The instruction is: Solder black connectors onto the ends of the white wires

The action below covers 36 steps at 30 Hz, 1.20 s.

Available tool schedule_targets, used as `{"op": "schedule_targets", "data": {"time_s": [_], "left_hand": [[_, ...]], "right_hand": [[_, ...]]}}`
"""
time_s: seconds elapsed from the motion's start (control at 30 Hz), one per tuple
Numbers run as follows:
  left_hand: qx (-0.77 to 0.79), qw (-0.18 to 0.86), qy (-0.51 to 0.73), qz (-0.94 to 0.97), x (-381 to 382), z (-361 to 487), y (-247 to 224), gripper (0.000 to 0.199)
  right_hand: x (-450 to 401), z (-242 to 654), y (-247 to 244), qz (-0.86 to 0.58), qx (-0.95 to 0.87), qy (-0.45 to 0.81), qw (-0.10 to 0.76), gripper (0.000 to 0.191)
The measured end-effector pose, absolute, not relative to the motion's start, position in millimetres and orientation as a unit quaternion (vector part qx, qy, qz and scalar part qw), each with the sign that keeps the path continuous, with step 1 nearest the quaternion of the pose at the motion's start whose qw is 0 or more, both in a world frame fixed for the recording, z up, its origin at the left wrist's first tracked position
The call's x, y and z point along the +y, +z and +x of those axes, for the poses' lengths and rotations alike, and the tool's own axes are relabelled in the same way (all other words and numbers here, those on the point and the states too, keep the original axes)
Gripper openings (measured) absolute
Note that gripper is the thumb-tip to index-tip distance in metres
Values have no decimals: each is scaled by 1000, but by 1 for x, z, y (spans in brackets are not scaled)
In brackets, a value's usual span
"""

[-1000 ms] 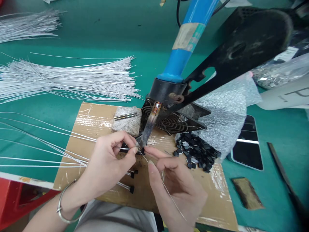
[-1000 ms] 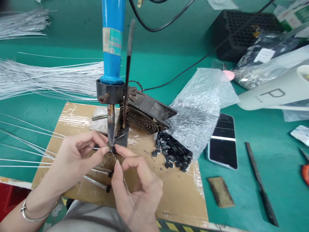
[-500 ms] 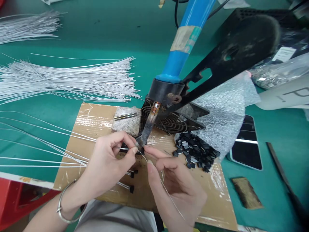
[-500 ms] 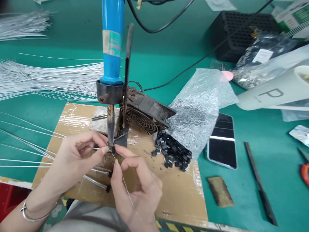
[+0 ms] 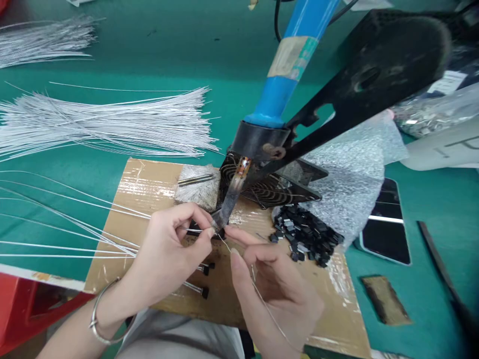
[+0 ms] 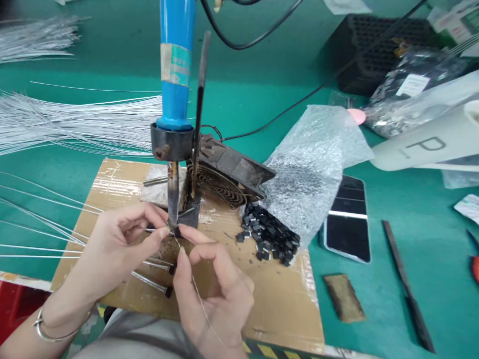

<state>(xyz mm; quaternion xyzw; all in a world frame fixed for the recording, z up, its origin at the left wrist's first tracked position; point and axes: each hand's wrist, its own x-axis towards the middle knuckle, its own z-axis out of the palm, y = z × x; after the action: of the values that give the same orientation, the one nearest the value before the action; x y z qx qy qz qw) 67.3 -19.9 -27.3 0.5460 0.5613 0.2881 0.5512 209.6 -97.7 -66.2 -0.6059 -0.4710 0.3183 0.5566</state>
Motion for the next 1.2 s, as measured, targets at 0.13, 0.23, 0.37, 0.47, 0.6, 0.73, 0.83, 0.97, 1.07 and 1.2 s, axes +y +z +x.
{"op": "schedule_targets", "data": {"time_s": [0.13, 0.23, 0.37, 0.47, 0.6, 0.73, 0.83, 0.97, 1.07, 1.2], "left_hand": [[562, 550, 290, 546, -20, 68, -28, 9], [566, 548, 288, 544, -20, 68, -28, 9], [566, 546, 286, 548, -20, 66, -30, 9], [565, 545, 287, 549, -21, 66, -30, 10], [563, 549, 285, 548, -22, 65, -30, 9], [562, 547, 286, 550, -22, 66, -30, 10], [558, 548, 289, 552, -22, 66, -30, 9], [556, 549, 294, 551, -21, 66, -30, 9], [554, 548, 296, 552, -21, 66, -29, 8], [552, 549, 297, 553, -21, 66, -29, 8]], "right_hand": [[-96, 212, -68, -602, -488, 311, 550, 18], [-95, 212, -68, -601, -490, 307, 552, 18], [-96, 211, -67, -601, -488, 305, 554, 18], [-97, 211, -67, -604, -489, 301, 553, 18], [-97, 211, -68, -606, -484, 301, 555, 17], [-96, 210, -69, -605, -485, 301, 556, 17], [-96, 210, -69, -604, -484, 297, 560, 17], [-97, 209, -68, -601, -484, 292, 564, 16], [-97, 209, -68, -600, -486, 297, 562, 17], [-98, 211, -68, -599, -489, 299, 560, 16]]}}
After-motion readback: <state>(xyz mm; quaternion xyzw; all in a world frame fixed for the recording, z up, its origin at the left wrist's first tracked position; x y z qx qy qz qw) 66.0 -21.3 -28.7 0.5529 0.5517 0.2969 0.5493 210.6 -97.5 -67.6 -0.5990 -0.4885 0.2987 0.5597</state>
